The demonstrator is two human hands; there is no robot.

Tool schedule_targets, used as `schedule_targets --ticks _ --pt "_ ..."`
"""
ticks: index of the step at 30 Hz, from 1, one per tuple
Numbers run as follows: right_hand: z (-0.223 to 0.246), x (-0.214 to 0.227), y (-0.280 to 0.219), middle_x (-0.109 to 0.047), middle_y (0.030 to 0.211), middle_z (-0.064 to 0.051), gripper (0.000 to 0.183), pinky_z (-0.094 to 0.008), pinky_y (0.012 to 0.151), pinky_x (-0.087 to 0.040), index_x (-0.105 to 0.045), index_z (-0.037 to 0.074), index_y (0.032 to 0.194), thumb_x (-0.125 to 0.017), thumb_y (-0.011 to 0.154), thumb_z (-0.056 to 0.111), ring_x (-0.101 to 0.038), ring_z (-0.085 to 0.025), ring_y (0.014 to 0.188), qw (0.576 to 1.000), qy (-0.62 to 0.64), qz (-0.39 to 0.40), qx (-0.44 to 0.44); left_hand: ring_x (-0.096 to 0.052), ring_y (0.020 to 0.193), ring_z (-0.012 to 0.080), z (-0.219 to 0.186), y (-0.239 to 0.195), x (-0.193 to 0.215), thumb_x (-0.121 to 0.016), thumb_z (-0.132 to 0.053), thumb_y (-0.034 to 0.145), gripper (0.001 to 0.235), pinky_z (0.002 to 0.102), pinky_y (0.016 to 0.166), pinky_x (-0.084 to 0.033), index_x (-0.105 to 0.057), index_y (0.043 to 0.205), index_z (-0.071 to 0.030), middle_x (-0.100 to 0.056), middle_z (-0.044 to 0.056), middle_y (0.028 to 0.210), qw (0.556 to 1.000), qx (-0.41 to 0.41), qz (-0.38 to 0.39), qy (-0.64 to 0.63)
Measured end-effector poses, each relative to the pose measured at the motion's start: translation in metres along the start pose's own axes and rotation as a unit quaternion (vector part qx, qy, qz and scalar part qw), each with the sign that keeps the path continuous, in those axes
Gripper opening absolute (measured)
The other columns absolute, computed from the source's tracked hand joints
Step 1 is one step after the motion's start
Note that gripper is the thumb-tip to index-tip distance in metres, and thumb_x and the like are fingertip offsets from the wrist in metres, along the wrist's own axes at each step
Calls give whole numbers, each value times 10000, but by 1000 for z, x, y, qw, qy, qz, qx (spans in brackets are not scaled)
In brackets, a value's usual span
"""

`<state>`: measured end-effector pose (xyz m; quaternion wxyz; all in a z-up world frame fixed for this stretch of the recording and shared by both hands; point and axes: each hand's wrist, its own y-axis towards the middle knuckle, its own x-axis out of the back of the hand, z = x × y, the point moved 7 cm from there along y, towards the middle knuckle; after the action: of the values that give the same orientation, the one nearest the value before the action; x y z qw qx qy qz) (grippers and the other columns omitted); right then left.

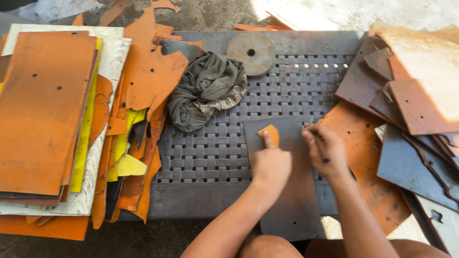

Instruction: The person uses a knife to cut orange leather pieces on a dark work surface. They repeatedly position a small orange template, trace around it, and cut out the shape, then move the finished piece aside and repeat the process on a new section of the leather.

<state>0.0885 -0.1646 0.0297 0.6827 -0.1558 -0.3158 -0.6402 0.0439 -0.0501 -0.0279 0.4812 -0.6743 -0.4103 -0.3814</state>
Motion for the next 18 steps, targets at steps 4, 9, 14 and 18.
schedule_targets --ticks 4,9,14,18 --pt "-1 -13 -47 -664 1282 -202 144 -424 1001 -521 -726 24 1036 -718 938 130 -642 -369 1179 985 -103 -70 117 -719 862 315 38 -63 -4 -652 -357 968 430 454 769 -555 -730 1185 7 -531 269 1498 969 -10 -214 -125" --pt "9 -14 -49 -670 1295 -180 166 -452 1020 -490 -719 29 1050 -713 919 132 -635 -371 1185 979 -133 -59 139 -624 1008 373 67 -94 11 -762 -488 807 650 484 815 -500 -714 1210 20 -428 328 1532 948 101 -269 -137" --pt "14 -10 -45 -670 1302 -176 160 -454 1033 -475 -717 41 1047 -703 916 131 -628 -366 1194 980 -125 -60 140 -559 1179 367 73 -91 27 -806 -304 781 394 489 936 -474 -713 1028 -11 -532 213 1395 950 124 -230 -174" --pt "8 -10 -45 -676 1298 -178 164 -449 1035 -478 -711 34 1056 -684 932 139 -636 -357 1199 982 -114 -64 135 -573 1217 326 73 -66 33 -696 -134 940 211 482 1005 -477 -673 1137 -65 -643 140 1223 976 90 -130 -151"
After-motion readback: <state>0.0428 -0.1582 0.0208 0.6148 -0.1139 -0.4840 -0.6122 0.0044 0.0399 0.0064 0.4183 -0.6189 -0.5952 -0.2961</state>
